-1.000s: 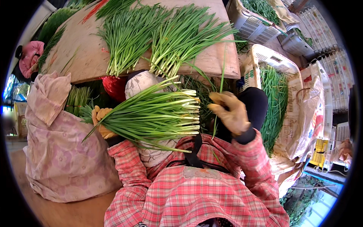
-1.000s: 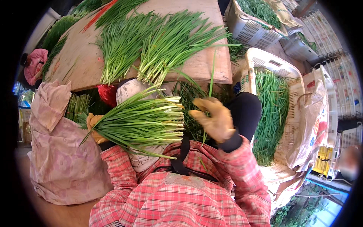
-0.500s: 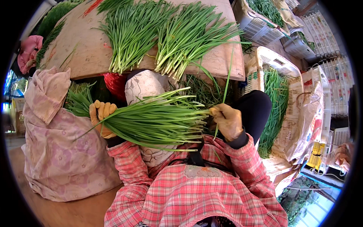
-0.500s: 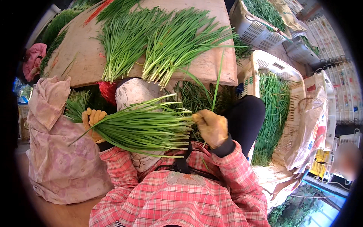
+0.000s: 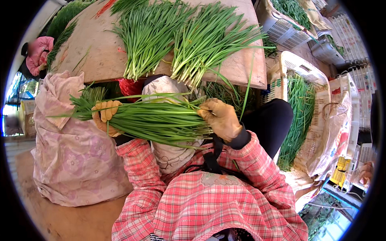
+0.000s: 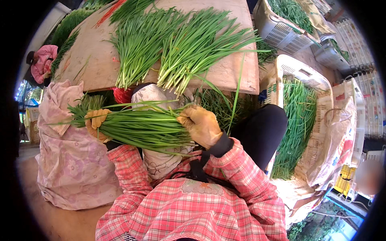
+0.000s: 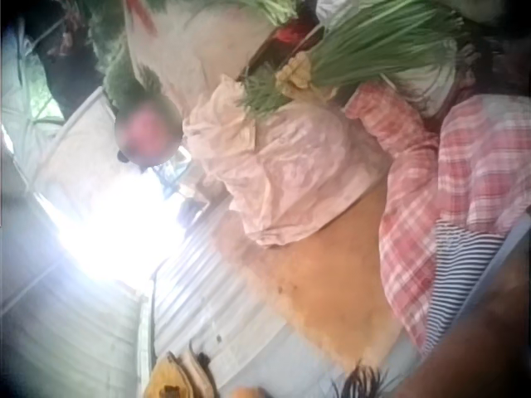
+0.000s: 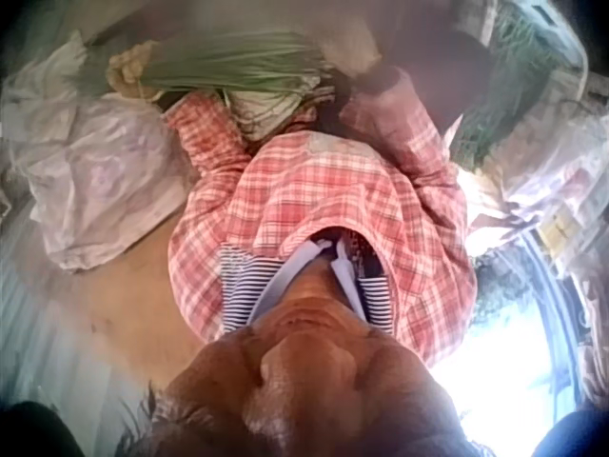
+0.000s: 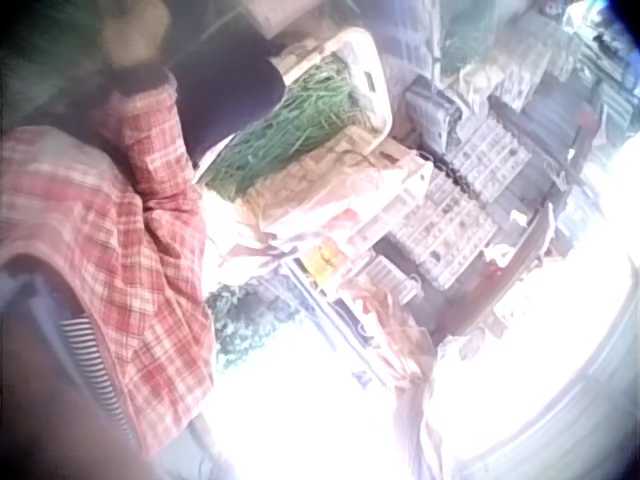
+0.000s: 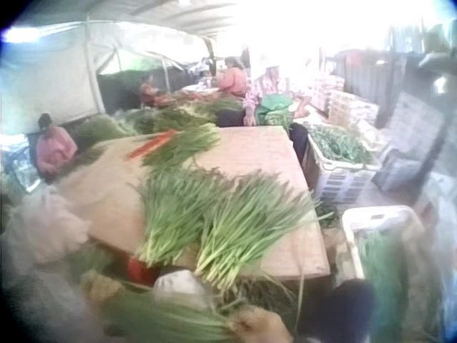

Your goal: The person sorts through bunches of chives by hand, stripping away damaged outer leaves and securing them into a large bunch using red string.

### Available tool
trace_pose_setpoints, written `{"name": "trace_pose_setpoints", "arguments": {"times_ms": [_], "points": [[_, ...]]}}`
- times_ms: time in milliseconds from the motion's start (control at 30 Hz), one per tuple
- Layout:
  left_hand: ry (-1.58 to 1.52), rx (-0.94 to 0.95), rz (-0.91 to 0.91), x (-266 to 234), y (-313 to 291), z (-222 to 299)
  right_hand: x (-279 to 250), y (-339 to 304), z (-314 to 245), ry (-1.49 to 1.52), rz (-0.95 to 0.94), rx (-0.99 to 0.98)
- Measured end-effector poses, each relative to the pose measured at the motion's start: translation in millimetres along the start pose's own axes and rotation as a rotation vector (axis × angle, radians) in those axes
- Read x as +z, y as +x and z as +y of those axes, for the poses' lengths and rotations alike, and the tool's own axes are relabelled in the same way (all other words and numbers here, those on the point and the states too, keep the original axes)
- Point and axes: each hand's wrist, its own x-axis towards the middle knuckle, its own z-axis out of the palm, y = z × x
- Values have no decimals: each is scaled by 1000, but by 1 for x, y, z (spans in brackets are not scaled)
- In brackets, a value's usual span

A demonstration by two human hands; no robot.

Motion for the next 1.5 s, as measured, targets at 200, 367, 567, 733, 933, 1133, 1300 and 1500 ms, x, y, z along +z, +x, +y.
{"name": "trace_pose_setpoints", "arguments": {"times_ms": [200, 367, 567, 733, 933, 1133, 1300, 1500], "points": [[64, -85, 143, -46, -43, 30, -73, -46, 29, -442, -17, 322], [10, -164, 286, -57, -61, 33, -82, -42, 22, -498, -71, 252], [3, -171, 227, -40, -49, 29, -32, 38, 21, -232, -80, 68], [14, -143, 231, -43, -47, 26, -19, 31, 23, 200, -159, 521], [-39, -57, 69, -35, -36, 8, -25, -28, 20, -226, 49, 343], [-53, 37, -206, -15, -9, -4, -65, -49, 16, -174, 335, 393], [-99, 155, -272, -28, -26, 30, -197, -50, 10, -545, 845, 295], [-97, 156, -110, -34, -36, 36, -118, -20, -32, -668, -565, 318]]}}
